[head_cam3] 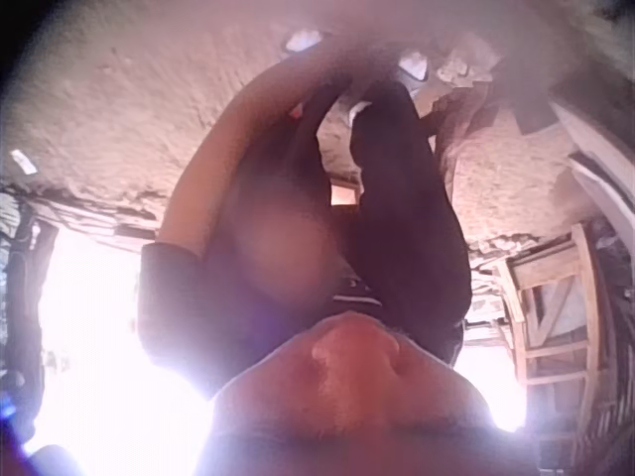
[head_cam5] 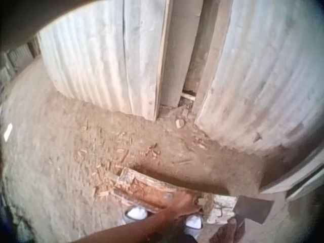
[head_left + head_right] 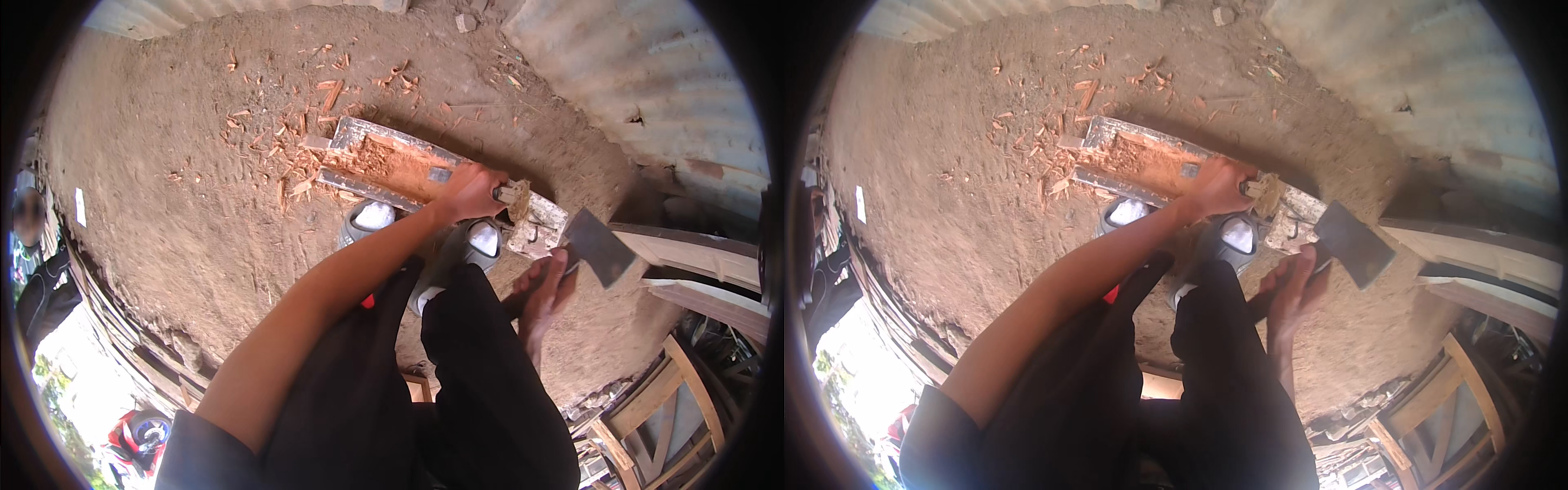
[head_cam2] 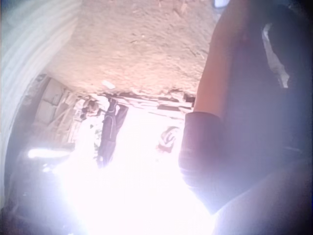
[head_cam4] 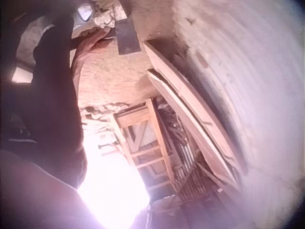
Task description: The person uses a chisel and a small axe to carve a rectangular wooden trough placed on the ground. They repeatedly strike the chisel with the axe to remove wood chips and deepen the trough's interior.
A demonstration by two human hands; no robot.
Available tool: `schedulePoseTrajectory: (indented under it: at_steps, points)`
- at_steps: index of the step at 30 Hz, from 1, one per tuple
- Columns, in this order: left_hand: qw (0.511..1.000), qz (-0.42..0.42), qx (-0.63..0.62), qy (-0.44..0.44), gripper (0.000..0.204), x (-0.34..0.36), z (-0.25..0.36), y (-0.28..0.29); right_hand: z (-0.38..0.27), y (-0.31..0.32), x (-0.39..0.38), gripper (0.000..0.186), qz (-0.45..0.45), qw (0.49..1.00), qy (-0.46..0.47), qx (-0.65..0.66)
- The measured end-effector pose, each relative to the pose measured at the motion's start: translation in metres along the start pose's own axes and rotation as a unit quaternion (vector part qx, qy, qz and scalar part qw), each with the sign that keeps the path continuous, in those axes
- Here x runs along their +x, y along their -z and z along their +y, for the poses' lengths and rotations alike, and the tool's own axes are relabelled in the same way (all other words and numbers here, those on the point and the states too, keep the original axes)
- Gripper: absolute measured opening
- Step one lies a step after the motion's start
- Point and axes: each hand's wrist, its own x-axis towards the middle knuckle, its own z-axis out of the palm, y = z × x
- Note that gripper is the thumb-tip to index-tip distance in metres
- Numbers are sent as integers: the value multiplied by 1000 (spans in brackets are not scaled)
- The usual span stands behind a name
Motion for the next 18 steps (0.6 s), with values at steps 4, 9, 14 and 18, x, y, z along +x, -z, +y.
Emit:
schedulePoseTrajectory:
  at_steps: [4,9,14,18]
  points:
    - [998,-10,32,-48,30,-2,-3,2,-8,16,19,31,-155,955,-52,-248]
    - [999,-31,44,-11,30,-4,-3,-1,-9,7,4,31,-59,995,0,-81]
    - [998,-15,56,-29,29,-6,-6,2,-2,19,19,32,-164,968,-90,-169]
    - [1000,8,20,12,29,2,-2,1,5,20,11,34,-66,992,-63,-92]
